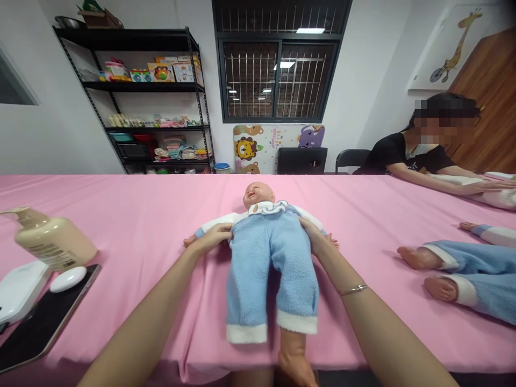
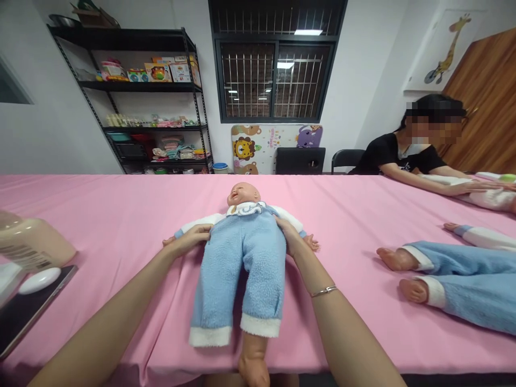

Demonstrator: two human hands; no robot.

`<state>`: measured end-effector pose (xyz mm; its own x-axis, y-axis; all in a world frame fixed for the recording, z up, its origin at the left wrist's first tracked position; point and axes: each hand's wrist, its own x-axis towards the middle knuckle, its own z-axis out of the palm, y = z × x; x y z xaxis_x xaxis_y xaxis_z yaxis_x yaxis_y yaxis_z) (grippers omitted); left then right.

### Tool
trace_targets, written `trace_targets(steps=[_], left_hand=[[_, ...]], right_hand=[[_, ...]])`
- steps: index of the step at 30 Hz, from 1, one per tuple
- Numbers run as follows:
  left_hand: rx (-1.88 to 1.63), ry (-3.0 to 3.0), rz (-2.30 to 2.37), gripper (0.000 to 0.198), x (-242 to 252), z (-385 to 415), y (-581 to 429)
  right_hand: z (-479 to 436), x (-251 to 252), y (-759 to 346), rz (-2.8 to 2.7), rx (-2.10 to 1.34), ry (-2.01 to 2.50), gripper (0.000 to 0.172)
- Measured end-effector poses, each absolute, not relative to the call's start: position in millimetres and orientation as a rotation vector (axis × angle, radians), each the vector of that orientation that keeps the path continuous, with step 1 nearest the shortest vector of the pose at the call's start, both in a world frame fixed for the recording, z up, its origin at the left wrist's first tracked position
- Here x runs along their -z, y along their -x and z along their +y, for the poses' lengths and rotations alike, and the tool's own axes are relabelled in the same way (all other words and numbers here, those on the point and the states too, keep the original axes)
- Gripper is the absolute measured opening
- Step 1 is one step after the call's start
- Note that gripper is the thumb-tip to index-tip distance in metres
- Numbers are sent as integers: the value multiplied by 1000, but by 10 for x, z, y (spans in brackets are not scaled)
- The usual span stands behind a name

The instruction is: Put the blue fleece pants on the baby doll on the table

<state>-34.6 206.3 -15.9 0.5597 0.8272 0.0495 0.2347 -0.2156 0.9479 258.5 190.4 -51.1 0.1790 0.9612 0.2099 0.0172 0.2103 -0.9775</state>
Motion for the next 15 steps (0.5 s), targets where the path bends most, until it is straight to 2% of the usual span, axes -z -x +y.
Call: trace_targets(steps=[7,12,15], left_hand=[[-986,-1344,736,24,103,2001,263],[-1177,-1639,1027,20,145,2009,214],[-1281,-1976,1277,5,187,2045,243]], right_hand=[[1854,327,-2606,-975,-1204,931,37],[1921,421,-2477,-1107,-937,1059,43],[1982,522,-2446,-1130,-808,1143,49]])
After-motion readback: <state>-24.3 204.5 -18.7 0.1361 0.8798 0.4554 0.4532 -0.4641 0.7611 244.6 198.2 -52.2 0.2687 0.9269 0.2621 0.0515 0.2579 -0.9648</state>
